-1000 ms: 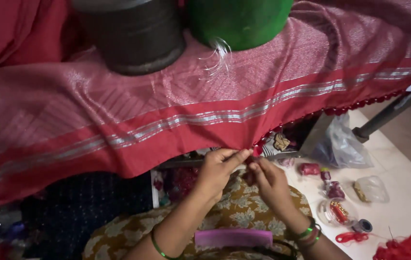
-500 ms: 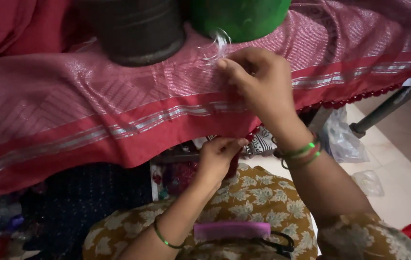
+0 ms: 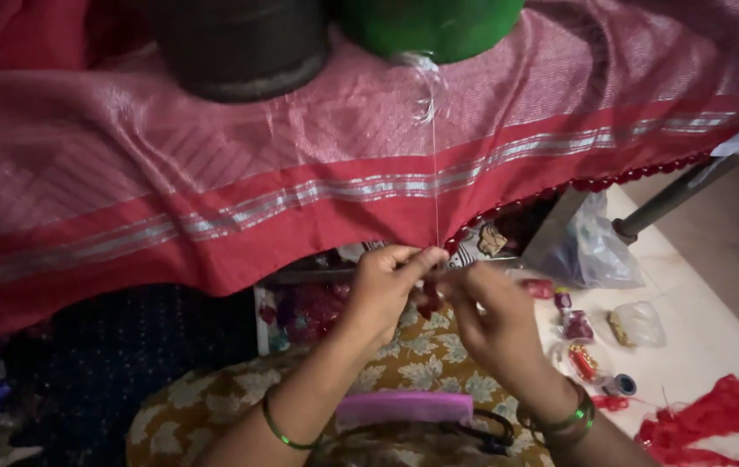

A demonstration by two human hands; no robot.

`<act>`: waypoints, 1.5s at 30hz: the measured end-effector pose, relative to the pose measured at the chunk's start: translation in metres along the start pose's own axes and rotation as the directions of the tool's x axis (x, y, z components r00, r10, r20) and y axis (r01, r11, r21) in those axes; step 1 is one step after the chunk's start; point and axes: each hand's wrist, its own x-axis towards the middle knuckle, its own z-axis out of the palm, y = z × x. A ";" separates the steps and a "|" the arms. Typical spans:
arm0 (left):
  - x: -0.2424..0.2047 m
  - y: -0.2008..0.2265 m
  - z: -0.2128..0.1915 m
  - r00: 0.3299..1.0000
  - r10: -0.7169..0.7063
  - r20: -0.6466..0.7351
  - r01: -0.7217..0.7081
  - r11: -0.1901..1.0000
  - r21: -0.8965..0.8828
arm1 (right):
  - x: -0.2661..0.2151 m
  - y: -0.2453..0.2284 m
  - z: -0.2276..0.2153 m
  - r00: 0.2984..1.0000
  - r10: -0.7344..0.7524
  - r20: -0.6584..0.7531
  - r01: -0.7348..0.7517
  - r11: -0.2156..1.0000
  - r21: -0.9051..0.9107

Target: Using scissors, a comb, and ribbon to create decorative fabric attachments or tassels on a red cloth.

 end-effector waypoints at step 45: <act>0.006 -0.013 -0.018 0.991 0.099 0.091 -0.075 0.968 -0.240 | -0.006 0.014 -0.010 0.840 0.418 0.345 -0.514 0.817 0.262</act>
